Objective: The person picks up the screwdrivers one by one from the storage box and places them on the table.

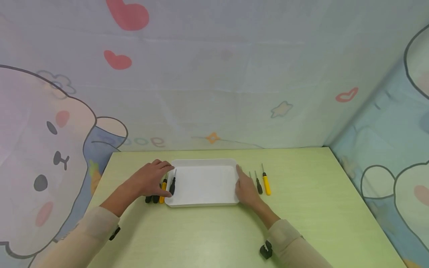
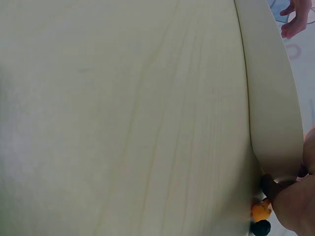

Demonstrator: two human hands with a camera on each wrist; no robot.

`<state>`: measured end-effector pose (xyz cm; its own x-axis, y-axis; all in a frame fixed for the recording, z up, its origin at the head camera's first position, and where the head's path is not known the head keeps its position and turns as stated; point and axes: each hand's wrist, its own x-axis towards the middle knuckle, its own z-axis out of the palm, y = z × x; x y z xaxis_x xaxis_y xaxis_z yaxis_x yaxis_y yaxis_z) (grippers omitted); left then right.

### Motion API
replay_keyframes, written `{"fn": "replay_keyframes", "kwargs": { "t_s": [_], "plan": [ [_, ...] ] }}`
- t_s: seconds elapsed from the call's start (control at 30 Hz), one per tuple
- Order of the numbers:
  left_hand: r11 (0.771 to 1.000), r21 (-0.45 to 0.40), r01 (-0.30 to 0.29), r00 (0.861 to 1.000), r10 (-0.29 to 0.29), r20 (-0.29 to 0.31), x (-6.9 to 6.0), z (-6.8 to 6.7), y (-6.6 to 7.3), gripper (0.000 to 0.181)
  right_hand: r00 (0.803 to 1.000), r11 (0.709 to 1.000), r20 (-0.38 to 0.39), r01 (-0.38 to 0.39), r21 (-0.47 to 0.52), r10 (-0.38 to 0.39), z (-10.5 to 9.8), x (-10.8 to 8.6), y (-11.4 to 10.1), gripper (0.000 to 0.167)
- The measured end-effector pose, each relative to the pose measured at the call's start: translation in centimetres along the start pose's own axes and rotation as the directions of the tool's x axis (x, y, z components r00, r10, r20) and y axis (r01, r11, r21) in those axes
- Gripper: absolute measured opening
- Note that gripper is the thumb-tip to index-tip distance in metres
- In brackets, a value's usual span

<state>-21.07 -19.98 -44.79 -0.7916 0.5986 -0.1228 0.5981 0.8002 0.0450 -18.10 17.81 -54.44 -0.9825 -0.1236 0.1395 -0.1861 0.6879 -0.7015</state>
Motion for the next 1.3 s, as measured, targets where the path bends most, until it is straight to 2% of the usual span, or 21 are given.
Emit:
{"fn": "replay_keyframes", "kwargs": {
  "t_s": [0.33, 0.6, 0.77, 1.03, 1.3],
  "plan": [
    [1.0, -0.001, 0.023, 0.999, -0.023, 0.024, 0.2, 0.9, 0.0, 0.097, 0.999, 1.0, -0.021, 0.024, 0.005, -0.024, 0.0, -0.1, 0.0, 0.056],
    [0.999, 0.04, 0.002, 0.999, -0.004, 0.05, 0.7, 1.8, 0.1, 0.093, 1.0, 1.0, -0.02, 0.016, -0.01, -0.016, 0.0, -0.1, -0.1, 0.056],
    [0.997, 0.074, -0.008, 0.998, 0.003, 0.057, 1.0, 2.1, 0.2, 0.087, 1.0, 1.0, -0.016, 0.014, 0.0, -0.014, 0.0, -0.1, -0.1, 0.056],
    [0.994, 0.111, 0.01, 0.997, -0.019, 0.078, 1.7, 1.9, 0.9, 0.08, 0.999, 1.0, -0.022, 0.024, 0.001, -0.024, 0.0, -0.2, 0.0, 0.056],
    [0.992, 0.123, 0.015, 0.995, -0.027, 0.094, 2.1, 2.6, 0.9, 0.077, 0.999, 0.999, -0.026, 0.036, 0.009, -0.036, 0.0, -0.1, 0.0, 0.056]
  ]
}}
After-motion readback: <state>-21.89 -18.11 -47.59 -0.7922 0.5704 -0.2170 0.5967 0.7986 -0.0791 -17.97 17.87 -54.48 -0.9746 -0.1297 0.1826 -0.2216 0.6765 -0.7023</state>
